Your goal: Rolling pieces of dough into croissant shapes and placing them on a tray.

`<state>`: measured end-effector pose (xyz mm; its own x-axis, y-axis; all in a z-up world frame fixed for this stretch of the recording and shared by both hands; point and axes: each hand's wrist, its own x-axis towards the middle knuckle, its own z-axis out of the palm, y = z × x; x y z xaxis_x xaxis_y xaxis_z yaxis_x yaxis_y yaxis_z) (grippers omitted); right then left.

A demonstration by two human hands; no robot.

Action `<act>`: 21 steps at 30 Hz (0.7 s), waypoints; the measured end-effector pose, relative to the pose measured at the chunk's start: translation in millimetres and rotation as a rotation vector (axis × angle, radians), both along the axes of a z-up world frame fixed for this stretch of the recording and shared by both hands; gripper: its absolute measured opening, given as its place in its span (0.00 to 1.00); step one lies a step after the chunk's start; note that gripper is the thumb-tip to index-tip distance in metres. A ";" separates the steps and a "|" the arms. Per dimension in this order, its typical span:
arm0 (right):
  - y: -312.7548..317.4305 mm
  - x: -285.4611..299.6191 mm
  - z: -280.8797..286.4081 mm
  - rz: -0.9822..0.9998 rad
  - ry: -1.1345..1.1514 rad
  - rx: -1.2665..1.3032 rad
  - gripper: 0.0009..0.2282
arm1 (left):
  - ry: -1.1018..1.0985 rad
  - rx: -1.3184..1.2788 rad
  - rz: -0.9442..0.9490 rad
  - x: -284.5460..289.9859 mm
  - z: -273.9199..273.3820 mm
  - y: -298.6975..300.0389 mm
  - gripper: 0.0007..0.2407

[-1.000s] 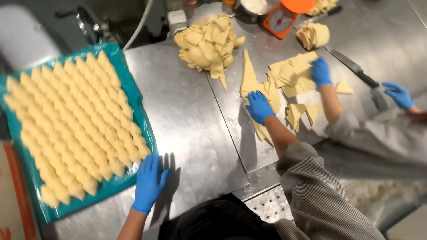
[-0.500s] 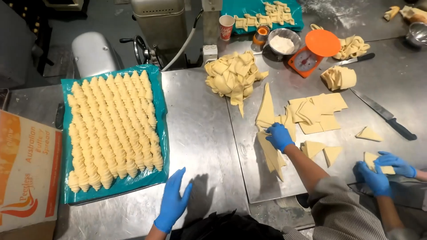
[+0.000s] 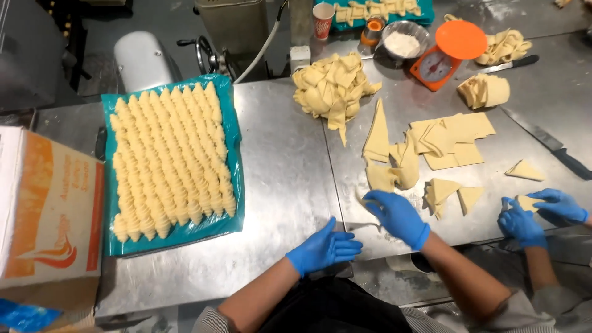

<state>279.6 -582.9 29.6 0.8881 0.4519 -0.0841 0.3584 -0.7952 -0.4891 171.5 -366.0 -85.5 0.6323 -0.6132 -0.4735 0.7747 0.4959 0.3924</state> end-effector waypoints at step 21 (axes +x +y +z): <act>101.0 -29.8 -113.6 -0.208 1.316 1.169 0.20 | 0.263 -0.186 0.509 -69.7 -100.4 36.1 0.31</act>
<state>249.8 -481.9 -84.0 0.5498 0.6917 -0.4682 -0.7538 0.1694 -0.6349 101.8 -329.9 -186.0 0.7442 -0.3518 -0.5677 0.4814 0.8718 0.0909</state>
